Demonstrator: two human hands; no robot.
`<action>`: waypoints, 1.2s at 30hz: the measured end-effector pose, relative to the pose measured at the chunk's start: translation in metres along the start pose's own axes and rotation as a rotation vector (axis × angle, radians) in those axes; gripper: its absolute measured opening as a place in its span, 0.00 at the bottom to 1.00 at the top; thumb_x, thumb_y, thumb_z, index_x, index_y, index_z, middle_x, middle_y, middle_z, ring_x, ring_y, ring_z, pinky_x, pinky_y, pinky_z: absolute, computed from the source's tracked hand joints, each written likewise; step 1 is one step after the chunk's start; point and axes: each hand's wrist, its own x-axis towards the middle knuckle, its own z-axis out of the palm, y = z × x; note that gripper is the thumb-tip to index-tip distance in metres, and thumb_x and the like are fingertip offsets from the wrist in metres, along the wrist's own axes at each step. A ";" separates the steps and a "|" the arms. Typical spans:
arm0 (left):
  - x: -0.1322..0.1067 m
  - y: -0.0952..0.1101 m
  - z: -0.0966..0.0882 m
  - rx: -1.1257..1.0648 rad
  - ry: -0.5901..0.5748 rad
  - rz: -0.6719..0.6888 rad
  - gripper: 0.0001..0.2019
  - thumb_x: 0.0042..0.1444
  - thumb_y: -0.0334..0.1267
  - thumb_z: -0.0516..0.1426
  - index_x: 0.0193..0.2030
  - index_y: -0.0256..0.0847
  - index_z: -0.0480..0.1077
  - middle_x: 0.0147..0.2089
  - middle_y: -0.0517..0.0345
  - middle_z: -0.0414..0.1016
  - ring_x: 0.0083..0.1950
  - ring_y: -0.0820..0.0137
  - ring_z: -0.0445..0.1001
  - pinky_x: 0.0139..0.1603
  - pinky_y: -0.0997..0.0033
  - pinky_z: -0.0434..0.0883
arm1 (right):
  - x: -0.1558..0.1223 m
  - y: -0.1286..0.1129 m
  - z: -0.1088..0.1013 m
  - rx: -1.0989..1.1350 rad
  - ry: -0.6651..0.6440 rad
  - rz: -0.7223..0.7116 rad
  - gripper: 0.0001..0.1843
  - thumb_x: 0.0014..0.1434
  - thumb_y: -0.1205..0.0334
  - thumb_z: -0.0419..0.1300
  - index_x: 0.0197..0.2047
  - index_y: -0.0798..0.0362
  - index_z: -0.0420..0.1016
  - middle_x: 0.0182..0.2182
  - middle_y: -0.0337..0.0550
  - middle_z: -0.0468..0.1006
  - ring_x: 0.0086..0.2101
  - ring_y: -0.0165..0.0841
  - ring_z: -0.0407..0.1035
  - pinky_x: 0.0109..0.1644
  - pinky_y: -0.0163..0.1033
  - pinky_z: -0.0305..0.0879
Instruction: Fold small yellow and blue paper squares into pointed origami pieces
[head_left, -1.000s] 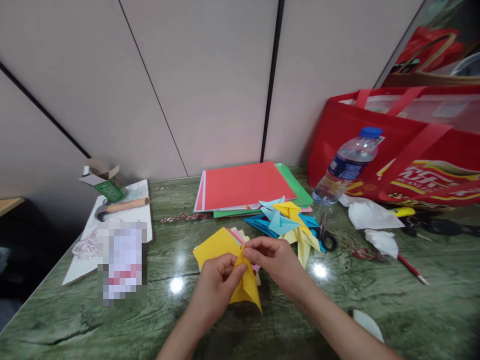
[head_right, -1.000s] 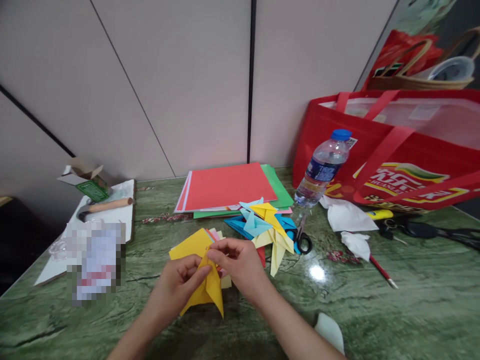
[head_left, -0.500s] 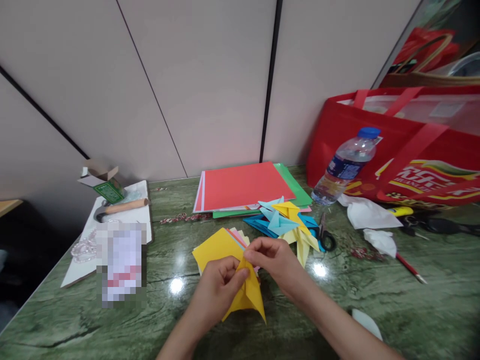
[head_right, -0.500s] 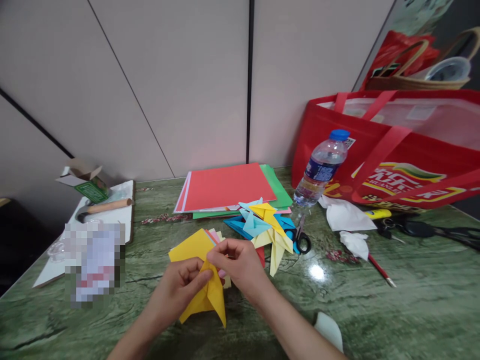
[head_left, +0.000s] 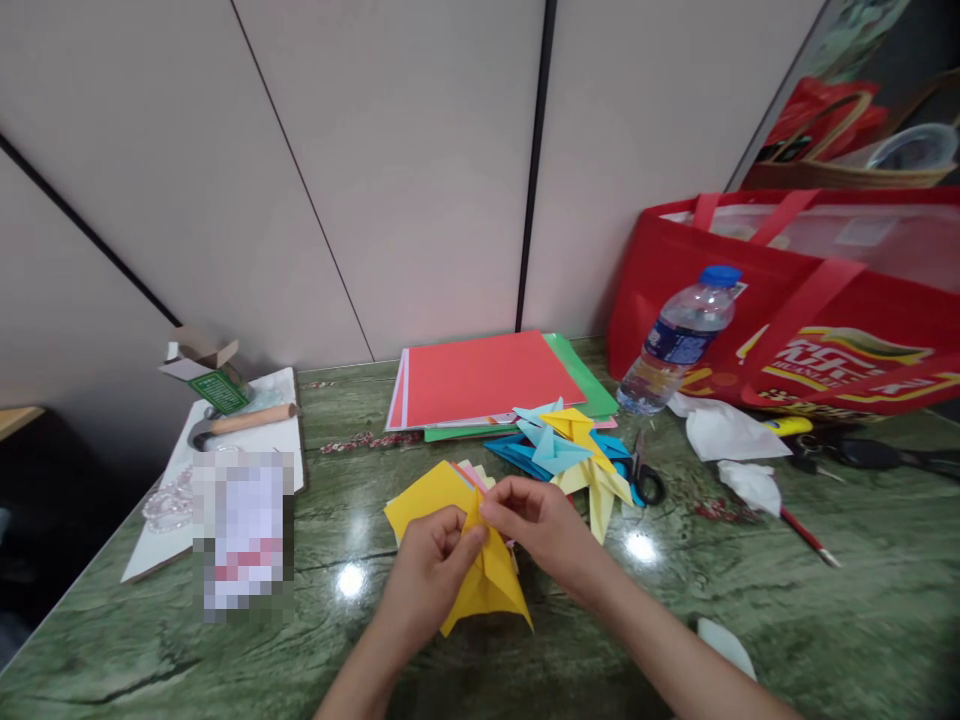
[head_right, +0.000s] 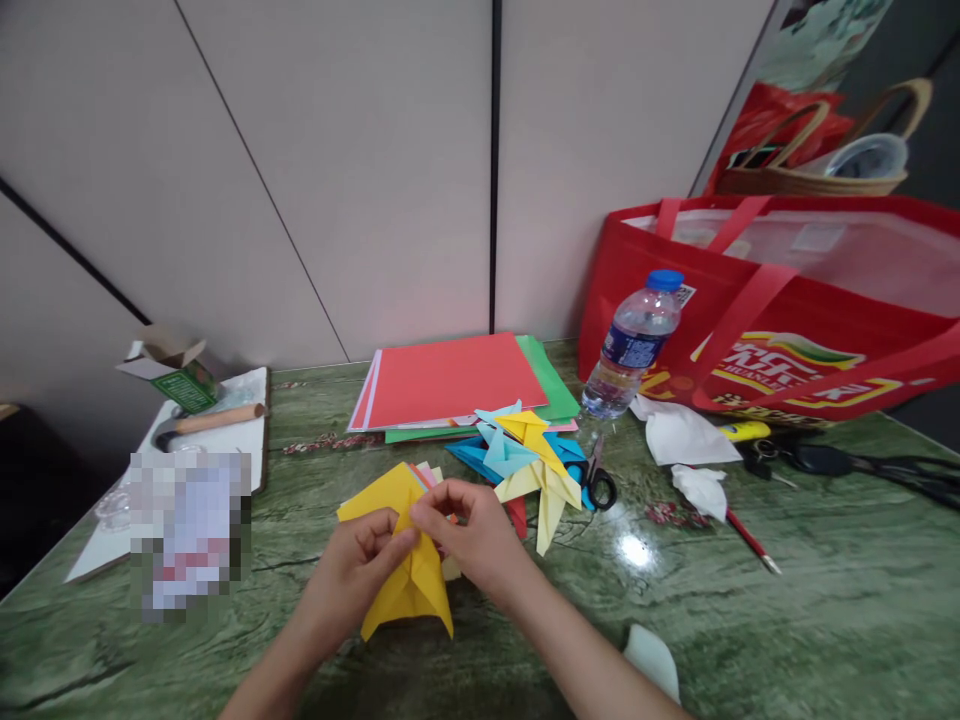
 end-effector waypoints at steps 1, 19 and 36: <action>0.000 0.000 0.000 -0.008 0.005 -0.008 0.17 0.48 0.48 0.54 0.19 0.41 0.54 0.18 0.69 0.48 0.20 0.78 0.47 0.19 0.77 0.46 | 0.000 0.000 0.000 -0.003 -0.013 -0.003 0.14 0.48 0.52 0.61 0.25 0.55 0.68 0.21 0.34 0.66 0.22 0.25 0.59 0.25 0.31 0.58; 0.003 -0.005 0.000 0.171 0.070 0.108 0.18 0.50 0.45 0.52 0.17 0.42 0.49 0.18 0.68 0.46 0.21 0.77 0.47 0.20 0.76 0.47 | 0.000 0.000 0.002 0.095 -0.016 0.018 0.14 0.47 0.52 0.62 0.26 0.55 0.68 0.22 0.34 0.66 0.25 0.26 0.60 0.31 0.32 0.57; 0.004 0.003 -0.007 -0.001 0.067 0.065 0.22 0.48 0.52 0.54 0.14 0.39 0.58 0.12 0.67 0.55 0.15 0.78 0.54 0.15 0.78 0.51 | -0.004 -0.001 0.002 -0.039 -0.252 0.115 0.15 0.47 0.55 0.61 0.18 0.55 0.63 0.16 0.30 0.55 0.19 0.22 0.49 0.22 0.30 0.44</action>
